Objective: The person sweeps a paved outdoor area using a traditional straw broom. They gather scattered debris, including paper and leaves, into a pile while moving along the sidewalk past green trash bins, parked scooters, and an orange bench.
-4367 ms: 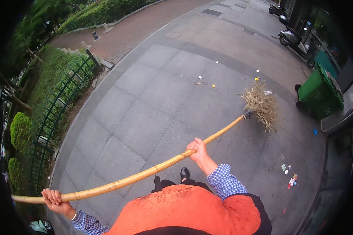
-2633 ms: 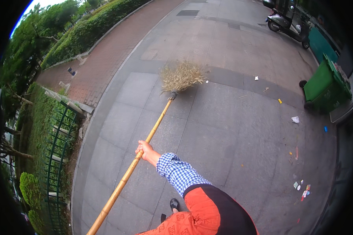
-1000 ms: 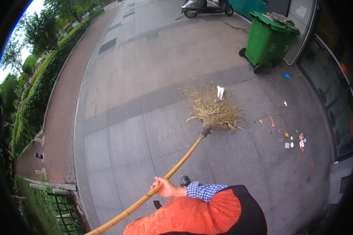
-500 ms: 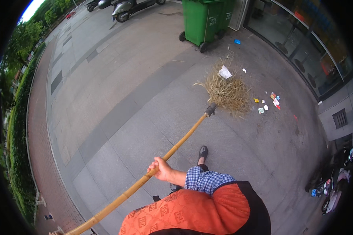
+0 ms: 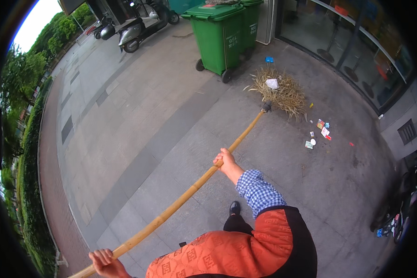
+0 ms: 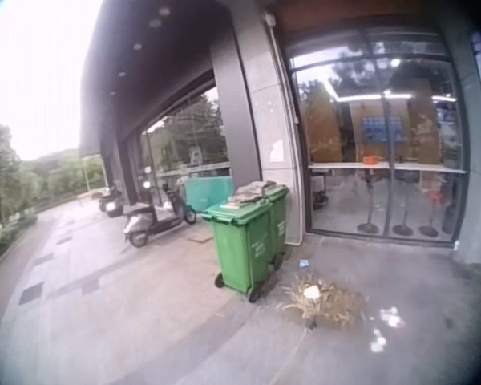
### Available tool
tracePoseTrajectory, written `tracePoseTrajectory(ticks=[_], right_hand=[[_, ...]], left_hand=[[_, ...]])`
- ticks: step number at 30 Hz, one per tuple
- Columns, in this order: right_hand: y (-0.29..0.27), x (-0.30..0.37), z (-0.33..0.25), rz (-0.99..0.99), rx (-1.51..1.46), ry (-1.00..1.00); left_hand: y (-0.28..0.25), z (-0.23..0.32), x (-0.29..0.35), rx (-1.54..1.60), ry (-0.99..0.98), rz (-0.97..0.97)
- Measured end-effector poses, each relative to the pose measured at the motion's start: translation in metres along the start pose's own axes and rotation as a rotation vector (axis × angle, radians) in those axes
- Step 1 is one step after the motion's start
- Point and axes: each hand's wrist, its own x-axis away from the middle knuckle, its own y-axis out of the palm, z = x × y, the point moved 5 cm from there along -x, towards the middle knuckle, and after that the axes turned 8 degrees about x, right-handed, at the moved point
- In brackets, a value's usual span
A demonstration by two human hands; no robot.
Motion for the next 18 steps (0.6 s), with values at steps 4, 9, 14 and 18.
tracePoseTrajectory(ticks=[4, 9, 14, 18], right_hand=[[0.042, 0.045, 0.061, -0.171, -0.019, 0.19], [-0.004, -0.002, 0.112, 0.026, 0.064, 0.428], [0.01, -0.063, 0.05, 0.151, 0.049, 0.29], [0.04, -0.071, 0.036, 0.195, 0.017, 0.262]], left_hand=[[-0.012, 0.086, -0.042, 0.046, 0.214, -0.055], [0.016, 0.057, -0.036, -0.004, 0.357, 0.024], [-0.05, -0.016, -0.082, -0.174, 0.175, 0.355], [-0.215, -0.045, -0.149, -0.326, 0.105, 0.646]])
